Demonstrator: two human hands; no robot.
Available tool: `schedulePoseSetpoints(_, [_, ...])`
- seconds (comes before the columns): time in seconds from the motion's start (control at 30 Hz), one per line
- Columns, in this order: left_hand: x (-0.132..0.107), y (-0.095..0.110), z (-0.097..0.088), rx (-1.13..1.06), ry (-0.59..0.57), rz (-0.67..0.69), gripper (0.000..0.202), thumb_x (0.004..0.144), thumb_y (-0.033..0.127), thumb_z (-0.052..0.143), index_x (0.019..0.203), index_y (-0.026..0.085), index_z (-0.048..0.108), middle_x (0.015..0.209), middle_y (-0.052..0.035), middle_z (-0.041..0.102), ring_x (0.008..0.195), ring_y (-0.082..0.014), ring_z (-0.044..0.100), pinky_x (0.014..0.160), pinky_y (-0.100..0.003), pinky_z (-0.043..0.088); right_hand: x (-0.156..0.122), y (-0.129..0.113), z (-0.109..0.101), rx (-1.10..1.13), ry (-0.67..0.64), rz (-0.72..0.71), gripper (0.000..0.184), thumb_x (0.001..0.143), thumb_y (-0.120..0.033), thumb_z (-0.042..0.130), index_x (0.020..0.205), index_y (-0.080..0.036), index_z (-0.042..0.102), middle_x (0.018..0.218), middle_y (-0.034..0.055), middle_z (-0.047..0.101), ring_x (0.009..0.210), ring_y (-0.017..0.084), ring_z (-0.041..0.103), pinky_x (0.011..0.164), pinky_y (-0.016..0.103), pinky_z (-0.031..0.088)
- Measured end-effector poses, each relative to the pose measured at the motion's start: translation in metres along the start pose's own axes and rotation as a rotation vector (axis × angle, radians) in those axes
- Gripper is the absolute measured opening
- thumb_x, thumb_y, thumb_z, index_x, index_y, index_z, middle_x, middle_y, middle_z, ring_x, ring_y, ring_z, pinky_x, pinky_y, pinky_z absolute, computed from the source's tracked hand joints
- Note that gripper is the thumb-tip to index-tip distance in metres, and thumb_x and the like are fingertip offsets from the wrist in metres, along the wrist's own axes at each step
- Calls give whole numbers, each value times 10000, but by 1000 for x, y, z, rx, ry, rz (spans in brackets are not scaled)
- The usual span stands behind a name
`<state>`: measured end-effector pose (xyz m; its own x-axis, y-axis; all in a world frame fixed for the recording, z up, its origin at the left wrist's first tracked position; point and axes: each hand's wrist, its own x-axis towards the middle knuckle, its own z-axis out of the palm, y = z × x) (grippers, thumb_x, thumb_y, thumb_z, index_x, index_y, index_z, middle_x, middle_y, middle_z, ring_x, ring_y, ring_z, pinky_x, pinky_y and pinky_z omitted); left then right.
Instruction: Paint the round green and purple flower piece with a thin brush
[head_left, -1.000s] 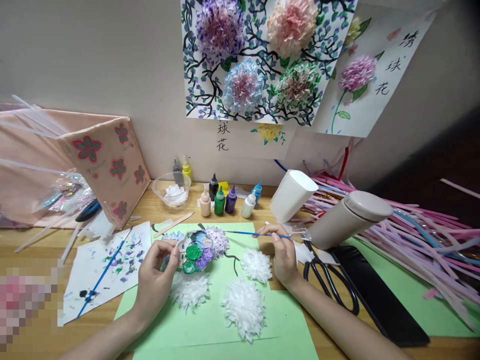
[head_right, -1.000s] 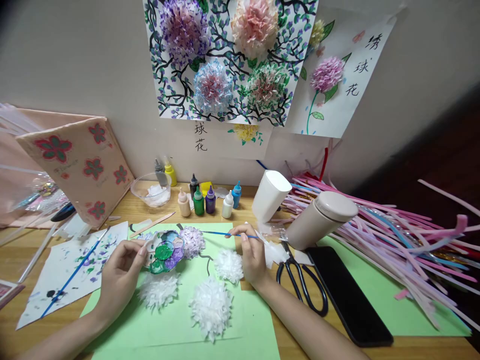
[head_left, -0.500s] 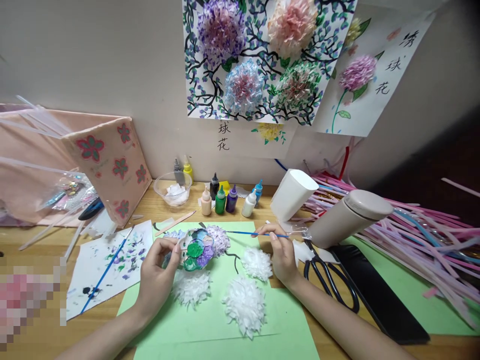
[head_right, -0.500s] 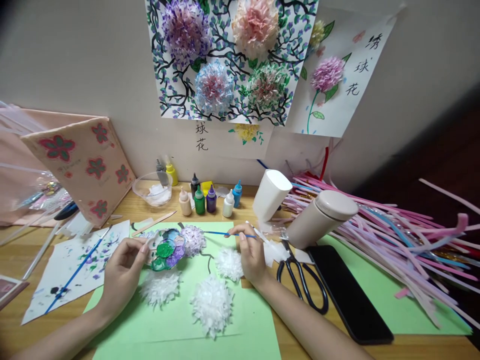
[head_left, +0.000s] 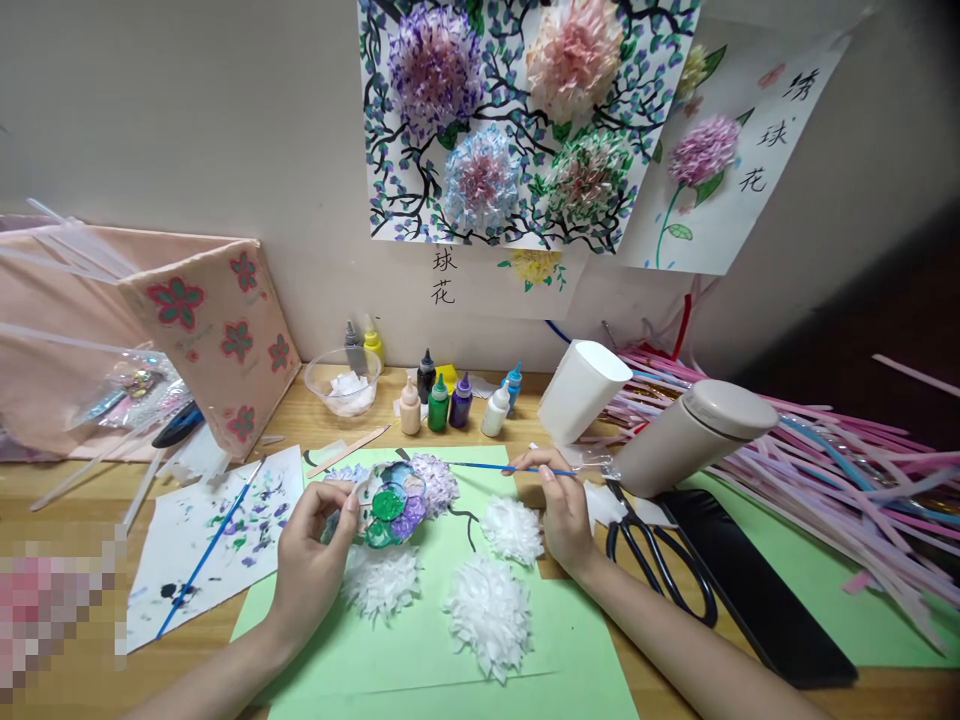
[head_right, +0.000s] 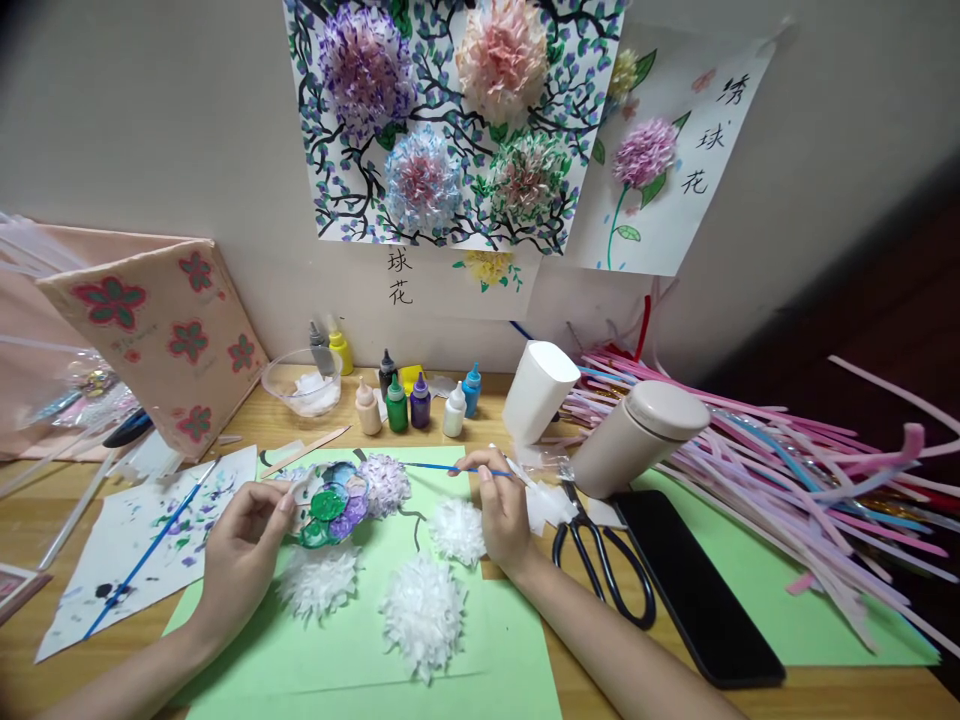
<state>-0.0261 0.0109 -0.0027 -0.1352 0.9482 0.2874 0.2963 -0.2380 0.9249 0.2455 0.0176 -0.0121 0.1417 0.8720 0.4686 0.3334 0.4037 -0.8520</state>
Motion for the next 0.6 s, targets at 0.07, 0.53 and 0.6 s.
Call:
schedulePoseSetpoints(0.07, [0,1,0,-1,1,2,188,805,353,570,728,199,494,762,-20,561,702,-153,545,596,-247,443,0,0,0,-3,-10,6,276,921,-320,326,835,-220,569,841,29,614,850,191,572,812,343,429])
schedulePoseSetpoints(0.53, [0,2,0,18,10,-6,209,802,369,570,705,200,496,755,-25,565,713,-160,551,603,-250,454,-1,0,0,-7,-20,-1,287,927,-319,321,859,-224,583,854,35,624,880,199,573,801,336,434])
schedulePoseSetpoints(0.6, [0,1,0,19,10,-6,206,801,368,572,705,200,499,756,-25,567,713,-158,552,606,-249,455,-1,0,0,-8,-15,1,288,929,-324,319,871,-225,583,862,37,624,888,200,572,809,340,431])
